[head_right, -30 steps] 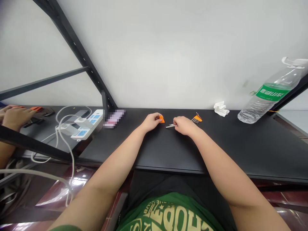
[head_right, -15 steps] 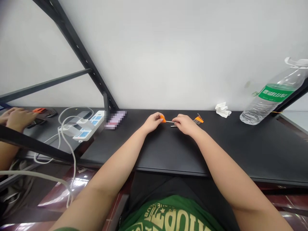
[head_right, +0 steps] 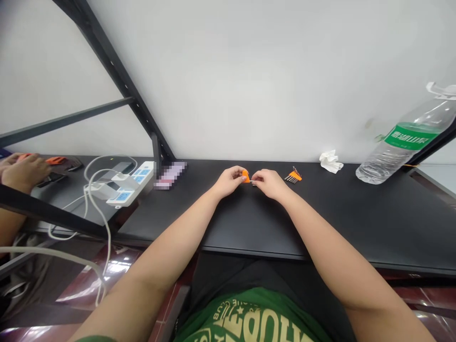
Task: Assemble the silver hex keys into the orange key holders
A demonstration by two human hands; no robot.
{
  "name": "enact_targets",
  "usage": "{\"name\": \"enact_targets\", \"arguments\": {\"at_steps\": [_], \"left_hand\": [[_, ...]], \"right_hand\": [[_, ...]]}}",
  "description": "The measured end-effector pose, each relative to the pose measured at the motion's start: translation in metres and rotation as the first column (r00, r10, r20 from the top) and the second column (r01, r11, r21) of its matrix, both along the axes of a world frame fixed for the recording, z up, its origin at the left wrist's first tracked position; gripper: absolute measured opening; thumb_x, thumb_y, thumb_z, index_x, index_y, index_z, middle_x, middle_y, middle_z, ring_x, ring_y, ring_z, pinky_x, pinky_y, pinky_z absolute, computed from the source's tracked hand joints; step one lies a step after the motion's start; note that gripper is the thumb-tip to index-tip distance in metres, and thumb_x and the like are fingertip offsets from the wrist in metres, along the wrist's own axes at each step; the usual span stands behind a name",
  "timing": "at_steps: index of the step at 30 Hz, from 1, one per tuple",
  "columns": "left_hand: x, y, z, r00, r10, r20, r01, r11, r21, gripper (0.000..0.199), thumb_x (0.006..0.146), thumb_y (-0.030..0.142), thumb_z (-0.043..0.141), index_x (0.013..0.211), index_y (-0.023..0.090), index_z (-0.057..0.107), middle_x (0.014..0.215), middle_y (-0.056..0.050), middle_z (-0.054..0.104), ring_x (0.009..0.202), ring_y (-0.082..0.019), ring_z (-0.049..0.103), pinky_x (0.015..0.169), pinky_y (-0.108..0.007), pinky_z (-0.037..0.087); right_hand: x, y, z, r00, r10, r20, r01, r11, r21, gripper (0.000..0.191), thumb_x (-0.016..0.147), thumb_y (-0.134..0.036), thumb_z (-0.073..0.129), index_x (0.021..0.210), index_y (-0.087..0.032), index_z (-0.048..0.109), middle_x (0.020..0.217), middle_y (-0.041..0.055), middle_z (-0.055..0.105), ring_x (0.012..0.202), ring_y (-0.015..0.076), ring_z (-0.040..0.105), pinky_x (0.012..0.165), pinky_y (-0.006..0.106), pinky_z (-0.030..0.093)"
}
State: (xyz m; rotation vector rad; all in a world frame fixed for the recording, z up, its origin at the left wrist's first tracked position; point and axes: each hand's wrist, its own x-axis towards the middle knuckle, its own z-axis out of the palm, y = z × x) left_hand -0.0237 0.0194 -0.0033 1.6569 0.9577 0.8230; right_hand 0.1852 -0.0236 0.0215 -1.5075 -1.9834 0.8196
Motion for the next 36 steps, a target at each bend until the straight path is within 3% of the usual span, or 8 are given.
{"name": "enact_targets", "arguments": {"at_steps": [6, 10, 18, 21, 23, 27, 31, 36], "left_hand": [[0.004, -0.003, 0.004, 0.996, 0.027, 0.089, -0.021, 0.997, -0.074, 0.031, 0.084, 0.022, 0.070, 0.113, 0.011, 0.066, 0.093, -0.007, 0.071, 0.082, -0.014, 0.068, 0.083, -0.030, 0.055], [0.003, -0.003, 0.005, 0.998, 0.031, 0.052, -0.026, 0.996, -0.086, 0.040, 0.087, 0.023, 0.068, 0.125, 0.012, 0.063, 0.082, -0.004, 0.070, 0.076, -0.014, 0.066, 0.077, -0.028, 0.054], [0.000, -0.011, 0.007, 0.970, -0.089, -0.227, 0.109, 0.991, 0.076, 0.068, 0.079, 0.016, 0.069, 0.145, 0.013, 0.052, 0.107, -0.007, 0.070, 0.087, -0.014, 0.066, 0.083, -0.026, 0.053], [-0.001, -0.011, 0.008, 0.937, -0.056, -0.345, 0.105, 0.987, 0.123, 0.064, 0.080, 0.022, 0.070, 0.142, 0.014, 0.056, 0.094, -0.003, 0.068, 0.079, -0.013, 0.062, 0.076, -0.025, 0.050], [-0.002, -0.009, 0.008, 0.921, -0.037, -0.388, 0.100, 0.985, 0.144, 0.061, 0.080, 0.025, 0.071, 0.138, 0.015, 0.059, 0.089, -0.001, 0.067, 0.076, -0.012, 0.060, 0.075, -0.025, 0.049], [-0.005, -0.005, 0.008, 0.902, -0.010, -0.432, 0.100, 0.977, 0.186, 0.058, 0.081, 0.031, 0.071, 0.136, 0.017, 0.061, 0.087, 0.000, 0.066, 0.076, -0.013, 0.059, 0.075, -0.025, 0.048], [-0.007, -0.004, 0.009, 0.878, -0.002, -0.478, 0.111, 0.973, 0.200, 0.054, 0.082, 0.033, 0.070, 0.133, 0.019, 0.062, 0.087, 0.000, 0.067, 0.077, -0.014, 0.060, 0.074, -0.026, 0.048], [-0.009, -0.006, 0.013, 0.865, 0.008, -0.502, 0.113, 0.971, 0.209, 0.048, 0.080, 0.031, 0.071, 0.127, 0.022, 0.065, 0.085, 0.000, 0.066, 0.076, -0.015, 0.059, 0.074, -0.025, 0.048]], "right_hand": [[-0.013, -0.003, -0.005, 0.944, -0.112, -0.310, 0.022, 0.960, -0.279, 0.017, 0.087, -0.030, 0.070, 0.094, -0.017, 0.062, 0.079, 0.0027, 0.068, 0.063, 0.0139, 0.063, 0.058, 0.025, 0.051], [-0.011, -0.001, -0.014, 0.922, -0.117, -0.368, -0.003, 0.951, -0.309, 0.016, 0.088, -0.031, 0.069, 0.092, -0.016, 0.064, 0.071, 0.0031, 0.066, 0.059, 0.0132, 0.062, 0.057, 0.024, 0.051], [-0.012, -0.002, -0.012, 0.904, -0.148, -0.401, -0.007, 0.933, -0.359, 0.018, 0.087, -0.032, 0.071, 0.090, -0.015, 0.065, 0.070, 0.0036, 0.065, 0.056, 0.0118, 0.058, 0.056, 0.024, 0.048], [-0.009, -0.003, -0.006, 0.957, -0.075, -0.280, -0.020, 0.945, -0.325, 0.017, 0.091, -0.032, 0.064, 0.095, -0.016, 0.068, 0.075, 0.0043, 0.067, 0.062, 0.0133, 0.060, 0.062, 0.026, 0.049], [0.000, -0.001, -0.002, 0.998, 0.015, -0.060, -0.025, 0.985, -0.168, 0.016, 0.092, -0.031, 0.063, 0.095, -0.017, 0.071, 0.085, 0.0055, 0.068, 0.072, 0.0149, 0.062, 0.072, 0.028, 0.050], [0.024, 0.003, 0.000, 0.916, 0.117, 0.385, -0.125, 0.992, -0.004, 0.013, 0.090, -0.026, 0.064, 0.096, -0.019, 0.074, 0.108, 0.0075, 0.065, 0.089, 0.0174, 0.061, 0.079, 0.029, 0.047], [0.033, 0.004, -0.003, 0.844, 0.178, 0.506, -0.148, 0.984, -0.100, 0.015, 0.090, -0.020, 0.059, 0.093, -0.019, 0.073, 0.109, 0.0070, 0.064, 0.089, 0.0165, 0.061, 0.076, 0.026, 0.044], [0.026, 0.003, -0.002, 0.809, 0.149, 0.568, -0.143, 0.988, -0.055, 0.014, 0.090, -0.019, 0.058, 0.097, -0.018, 0.070, 0.111, 0.0074, 0.064, 0.088, 0.0171, 0.060, 0.075, 0.027, 0.042]]}}
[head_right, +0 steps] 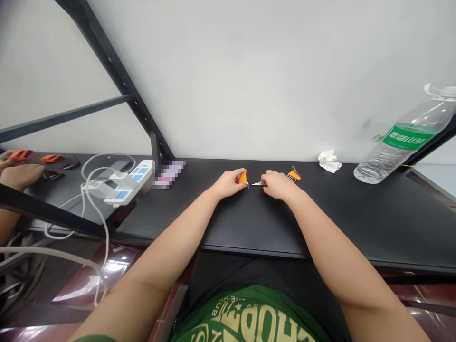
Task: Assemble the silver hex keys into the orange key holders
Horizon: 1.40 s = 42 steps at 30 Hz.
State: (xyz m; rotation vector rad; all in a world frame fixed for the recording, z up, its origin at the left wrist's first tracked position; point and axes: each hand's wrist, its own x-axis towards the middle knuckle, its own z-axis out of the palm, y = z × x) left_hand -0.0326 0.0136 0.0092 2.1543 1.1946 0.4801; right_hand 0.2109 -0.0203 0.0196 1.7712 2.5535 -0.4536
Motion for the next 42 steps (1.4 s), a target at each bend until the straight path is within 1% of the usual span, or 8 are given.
{"name": "enact_targets", "arguments": {"at_steps": [4, 7, 11, 14, 20, 27, 32, 42], "left_hand": [[-0.001, -0.001, 0.002, 1.000, -0.001, -0.013, 0.001, 1.000, -0.004, 0.045, 0.080, 0.031, 0.071, 0.124, 0.024, 0.066, 0.085, 0.001, 0.065, 0.075, -0.014, 0.058, 0.073, -0.024, 0.047], [-0.001, -0.001, 0.003, 0.999, -0.003, -0.039, 0.003, 1.000, 0.011, 0.043, 0.080, 0.031, 0.071, 0.121, 0.024, 0.067, 0.084, 0.000, 0.064, 0.075, -0.015, 0.057, 0.071, -0.024, 0.045], [-0.001, -0.002, 0.004, 0.999, -0.002, -0.046, 0.003, 1.000, 0.023, 0.039, 0.079, 0.029, 0.071, 0.117, 0.023, 0.067, 0.082, 0.001, 0.064, 0.073, -0.014, 0.056, 0.069, -0.024, 0.044], [0.000, -0.002, 0.005, 0.999, 0.000, -0.044, 0.000, 1.000, 0.013, 0.037, 0.080, 0.032, 0.072, 0.115, 0.023, 0.067, 0.078, 0.002, 0.062, 0.070, -0.014, 0.054, 0.068, -0.025, 0.043], [-0.001, -0.002, 0.001, 1.000, 0.002, -0.012, -0.003, 1.000, -0.021, 0.042, 0.079, 0.033, 0.073, 0.118, 0.023, 0.066, 0.080, 0.002, 0.062, 0.071, -0.014, 0.054, 0.069, -0.025, 0.043], [-0.002, -0.005, 0.001, 1.000, 0.012, 0.001, -0.012, 0.999, -0.039, 0.034, 0.081, 0.033, 0.072, 0.113, 0.023, 0.065, 0.083, 0.002, 0.062, 0.072, -0.013, 0.055, 0.067, -0.024, 0.041], [-0.002, -0.007, 0.006, 1.000, 0.001, 0.005, -0.001, 0.999, -0.043, 0.029, 0.081, 0.036, 0.072, 0.105, 0.022, 0.065, 0.077, 0.003, 0.059, 0.070, -0.013, 0.052, 0.065, -0.024, 0.040], [0.000, -0.007, 0.008, 1.000, -0.017, -0.001, 0.017, 0.999, -0.037, 0.033, 0.079, 0.032, 0.073, 0.110, 0.023, 0.066, 0.076, 0.003, 0.057, 0.068, -0.013, 0.051, 0.065, -0.025, 0.040]], "right_hand": [[-0.004, -0.002, 0.004, 0.998, -0.012, 0.066, 0.014, 1.000, -0.026, 0.014, 0.091, -0.017, 0.055, 0.093, -0.017, 0.069, 0.109, 0.0089, 0.064, 0.090, 0.0186, 0.061, 0.074, 0.027, 0.041], [-0.007, -0.004, 0.007, 0.998, -0.027, 0.060, 0.030, 0.998, -0.052, 0.006, 0.086, -0.018, 0.060, 0.085, -0.016, 0.065, 0.104, 0.0088, 0.065, 0.085, 0.0176, 0.059, 0.069, 0.027, 0.038], [-0.009, -0.006, 0.008, 0.987, -0.037, -0.158, 0.034, 0.999, -0.017, 0.002, 0.084, -0.017, 0.059, 0.084, -0.018, 0.060, 0.094, 0.0037, 0.065, 0.082, 0.0148, 0.057, 0.069, 0.025, 0.039], [-0.009, -0.005, 0.003, 0.960, 0.034, -0.277, -0.022, 0.999, 0.044, 0.007, 0.085, -0.014, 0.055, 0.088, -0.019, 0.059, 0.088, 0.0016, 0.064, 0.080, 0.0144, 0.055, 0.072, 0.025, 0.040], [-0.010, -0.003, -0.004, 0.919, 0.153, -0.363, -0.127, 0.987, 0.094, 0.015, 0.090, -0.016, 0.050, 0.095, -0.018, 0.064, 0.095, 0.0054, 0.062, 0.085, 0.0157, 0.057, 0.078, 0.028, 0.044], [-0.006, -0.006, 0.002, 0.909, 0.067, -0.411, -0.046, 0.997, 0.060, 0.023, 0.097, -0.023, 0.044, 0.098, -0.020, 0.067, 0.106, 0.0071, 0.063, 0.090, 0.0177, 0.059, 0.082, 0.031, 0.046], [-0.004, -0.006, 0.003, 0.906, 0.062, -0.419, -0.042, 0.998, 0.055, 0.024, 0.098, -0.024, 0.043, 0.098, -0.020, 0.067, 0.106, 0.0075, 0.063, 0.092, 0.0186, 0.059, 0.083, 0.032, 0.047], [-0.003, -0.006, 0.004, 0.909, 0.072, -0.411, -0.032, 0.994, 0.103, 0.023, 0.098, -0.023, 0.044, 0.099, -0.021, 0.067, 0.107, 0.0074, 0.062, 0.092, 0.0182, 0.060, 0.086, 0.033, 0.048]]}}
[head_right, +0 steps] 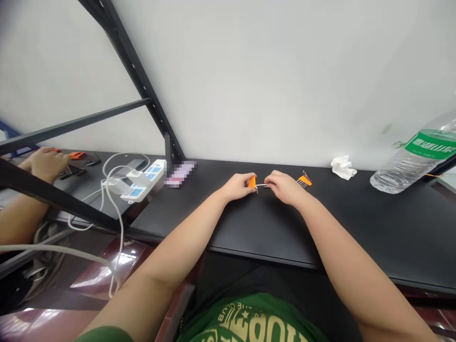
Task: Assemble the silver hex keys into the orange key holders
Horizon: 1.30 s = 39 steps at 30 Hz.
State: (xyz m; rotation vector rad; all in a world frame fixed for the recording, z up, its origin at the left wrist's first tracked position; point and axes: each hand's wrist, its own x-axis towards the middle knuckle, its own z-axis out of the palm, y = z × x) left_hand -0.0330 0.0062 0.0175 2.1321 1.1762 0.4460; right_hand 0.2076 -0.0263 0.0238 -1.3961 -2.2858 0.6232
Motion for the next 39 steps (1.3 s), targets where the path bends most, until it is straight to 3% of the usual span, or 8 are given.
{"name": "enact_targets", "arguments": {"at_steps": [11, 15, 19, 24, 27, 29, 32, 39], "left_hand": [[0.004, -0.004, 0.005, 0.997, -0.046, 0.060, 0.049, 0.998, -0.043, 0.028, 0.077, 0.038, 0.075, 0.099, 0.022, 0.067, 0.076, 0.003, 0.057, 0.068, -0.012, 0.049, 0.065, -0.024, 0.040], [0.006, -0.006, 0.006, 0.993, -0.074, 0.091, 0.078, 0.996, -0.036, 0.027, 0.076, 0.039, 0.076, 0.094, 0.022, 0.067, 0.075, 0.004, 0.058, 0.070, -0.012, 0.050, 0.067, -0.025, 0.039], [0.006, -0.007, 0.005, 0.990, -0.081, 0.118, 0.086, 0.995, -0.041, 0.022, 0.078, 0.037, 0.074, 0.088, 0.020, 0.063, 0.071, 0.005, 0.053, 0.067, -0.011, 0.046, 0.064, -0.025, 0.037], [0.006, -0.008, 0.002, 0.989, -0.112, 0.098, 0.114, 0.993, -0.016, 0.019, 0.080, 0.034, 0.071, 0.092, 0.020, 0.064, 0.074, 0.004, 0.055, 0.068, -0.011, 0.048, 0.065, -0.025, 0.037], [0.007, -0.007, 0.000, 0.995, -0.071, 0.065, 0.072, 0.997, -0.011, 0.025, 0.080, 0.034, 0.072, 0.100, 0.021, 0.064, 0.077, 0.004, 0.058, 0.069, -0.012, 0.050, 0.065, -0.025, 0.039], [0.007, -0.006, -0.002, 0.999, -0.036, 0.039, 0.036, 0.999, -0.008, 0.033, 0.080, 0.031, 0.071, 0.111, 0.022, 0.064, 0.081, 0.003, 0.061, 0.071, -0.013, 0.053, 0.067, -0.025, 0.041], [0.007, -0.004, -0.004, 1.000, 0.001, 0.023, -0.001, 1.000, 0.009, 0.046, 0.078, 0.025, 0.068, 0.122, 0.023, 0.061, 0.089, 0.000, 0.066, 0.077, -0.015, 0.059, 0.072, -0.026, 0.045], [0.006, -0.001, -0.004, 0.999, 0.027, -0.024, -0.027, 1.000, 0.016, 0.041, 0.074, 0.023, 0.067, 0.114, 0.022, 0.059, 0.087, -0.001, 0.065, 0.072, -0.015, 0.057, 0.064, -0.025, 0.043]], "right_hand": [[-0.009, -0.006, -0.003, 0.992, 0.066, 0.104, -0.076, 0.993, 0.095, 0.028, 0.102, -0.025, 0.044, 0.108, -0.022, 0.071, 0.108, 0.0079, 0.062, 0.087, 0.0175, 0.061, 0.081, 0.031, 0.047], [-0.017, -0.009, -0.004, 0.993, 0.107, 0.038, -0.110, 0.990, 0.089, 0.028, 0.100, -0.021, 0.044, 0.104, -0.022, 0.071, 0.110, 0.0081, 0.063, 0.090, 0.0177, 0.061, 0.083, 0.031, 0.048], [-0.024, -0.010, -0.004, 0.994, 0.054, -0.094, -0.052, 0.998, 0.020, 0.020, 0.092, -0.018, 0.049, 0.101, -0.020, 0.066, 0.107, 0.0071, 0.064, 0.089, 0.0174, 0.061, 0.080, 0.031, 0.049], [-0.030, -0.010, -0.003, 0.971, -0.088, -0.223, 0.050, 0.984, -0.170, 0.018, 0.084, -0.017, 0.055, 0.100, -0.019, 0.063, 0.098, 0.0034, 0.067, 0.084, 0.0157, 0.062, 0.075, 0.028, 0.050], [-0.019, -0.004, -0.005, 0.988, -0.114, -0.108, 0.100, 0.987, -0.125, 0.018, 0.087, -0.018, 0.054, 0.101, -0.018, 0.065, 0.098, 0.0046, 0.067, 0.083, 0.0161, 0.061, 0.077, 0.029, 0.049], [-0.006, 0.001, -0.009, 0.988, -0.132, 0.076, 0.136, 0.989, -0.052, 0.016, 0.088, -0.018, 0.055, 0.098, -0.018, 0.068, 0.103, 0.0071, 0.065, 0.087, 0.0178, 0.061, 0.081, 0.032, 0.048], [0.011, 0.008, -0.014, 0.950, -0.123, 0.288, 0.148, 0.987, -0.065, 0.016, 0.091, -0.019, 0.055, 0.095, -0.018, 0.071, 0.109, 0.0089, 0.064, 0.090, 0.0199, 0.061, 0.081, 0.033, 0.047], [0.007, 0.008, -0.009, 0.896, -0.070, 0.438, 0.102, 0.993, -0.051, 0.018, 0.093, -0.020, 0.053, 0.089, -0.017, 0.070, 0.104, 0.0094, 0.064, 0.084, 0.0177, 0.060, 0.069, 0.028, 0.041]]}}
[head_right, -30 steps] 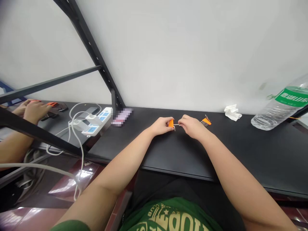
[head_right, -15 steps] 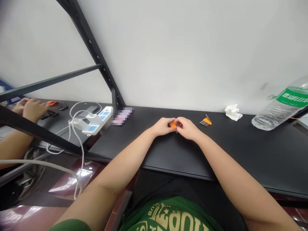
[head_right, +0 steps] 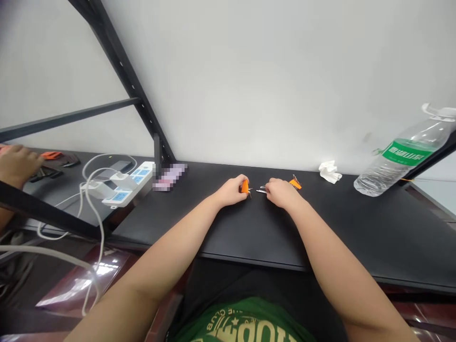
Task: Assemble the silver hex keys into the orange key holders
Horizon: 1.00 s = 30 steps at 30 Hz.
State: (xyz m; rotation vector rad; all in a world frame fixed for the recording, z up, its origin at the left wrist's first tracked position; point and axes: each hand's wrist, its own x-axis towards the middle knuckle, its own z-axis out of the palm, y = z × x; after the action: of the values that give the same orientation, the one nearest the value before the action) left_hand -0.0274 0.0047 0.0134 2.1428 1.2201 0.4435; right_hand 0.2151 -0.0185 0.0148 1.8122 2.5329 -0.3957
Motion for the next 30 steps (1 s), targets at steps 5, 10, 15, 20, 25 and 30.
{"name": "enact_targets", "arguments": {"at_steps": [5, 10, 15, 20, 25, 30], "left_hand": [[0.000, -0.002, 0.003, 0.999, -0.018, -0.041, 0.019, 1.000, 0.018, 0.039, 0.075, 0.025, 0.066, 0.114, 0.023, 0.062, 0.089, -0.001, 0.066, 0.074, -0.015, 0.058, 0.065, -0.025, 0.044], [0.002, -0.005, 0.004, 0.998, -0.018, -0.068, 0.020, 0.999, 0.037, 0.043, 0.076, 0.025, 0.067, 0.118, 0.023, 0.064, 0.092, -0.002, 0.067, 0.076, -0.016, 0.060, 0.068, -0.025, 0.045], [0.001, -0.007, 0.007, 0.999, -0.032, -0.022, 0.032, 0.999, 0.000, 0.035, 0.077, 0.027, 0.067, 0.112, 0.022, 0.065, 0.089, -0.001, 0.066, 0.075, -0.015, 0.058, 0.067, -0.025, 0.043], [0.002, -0.008, 0.008, 0.998, -0.040, 0.043, 0.043, 0.997, -0.064, 0.030, 0.079, 0.029, 0.069, 0.107, 0.022, 0.064, 0.078, 0.003, 0.062, 0.070, -0.013, 0.054, 0.065, -0.025, 0.041], [0.002, -0.010, 0.009, 0.998, -0.045, 0.050, 0.049, 0.995, -0.087, 0.034, 0.081, 0.033, 0.070, 0.112, 0.023, 0.064, 0.082, 0.002, 0.063, 0.072, -0.014, 0.055, 0.067, -0.025, 0.042], [0.002, -0.011, 0.009, 0.995, -0.096, 0.033, 0.098, 0.993, -0.070, 0.035, 0.084, 0.030, 0.068, 0.118, 0.023, 0.063, 0.094, 0.000, 0.067, 0.080, -0.015, 0.059, 0.071, -0.024, 0.043]], "right_hand": [[-0.008, -0.003, 0.006, 0.998, 0.014, 0.066, -0.016, 0.999, 0.030, 0.017, 0.092, -0.018, 0.052, 0.085, -0.016, 0.068, 0.102, 0.0078, 0.065, 0.082, 0.0164, 0.059, 0.065, 0.027, 0.035], [-0.007, -0.005, 0.005, 1.000, -0.010, -0.010, 0.012, 0.994, 0.111, 0.010, 0.089, -0.016, 0.053, 0.086, -0.016, 0.063, 0.098, 0.0074, 0.066, 0.081, 0.0169, 0.058, 0.066, 0.028, 0.035], [-0.011, -0.008, 0.003, 0.911, 0.080, -0.406, -0.072, 0.997, 0.034, 0.028, 0.092, -0.020, 0.052, 0.116, -0.021, 0.066, 0.091, 0.0025, 0.069, 0.079, 0.0157, 0.061, 0.073, 0.027, 0.044], [-0.013, -0.010, 0.001, 0.878, 0.212, -0.429, -0.199, 0.977, 0.075, 0.042, 0.096, -0.021, 0.044, 0.129, -0.025, 0.069, 0.095, 0.0059, 0.067, 0.084, 0.0180, 0.061, 0.078, 0.031, 0.047], [-0.008, -0.012, 0.003, 0.917, 0.181, -0.356, -0.184, 0.983, 0.027, 0.044, 0.098, -0.024, 0.042, 0.132, -0.026, 0.069, 0.096, 0.0072, 0.065, 0.085, 0.0193, 0.062, 0.075, 0.031, 0.049], [-0.006, -0.016, 0.004, 0.931, 0.222, -0.291, -0.228, 0.974, 0.013, 0.043, 0.098, -0.023, 0.040, 0.128, -0.028, 0.071, 0.094, 0.0068, 0.064, 0.080, 0.0187, 0.062, 0.071, 0.030, 0.048]]}}
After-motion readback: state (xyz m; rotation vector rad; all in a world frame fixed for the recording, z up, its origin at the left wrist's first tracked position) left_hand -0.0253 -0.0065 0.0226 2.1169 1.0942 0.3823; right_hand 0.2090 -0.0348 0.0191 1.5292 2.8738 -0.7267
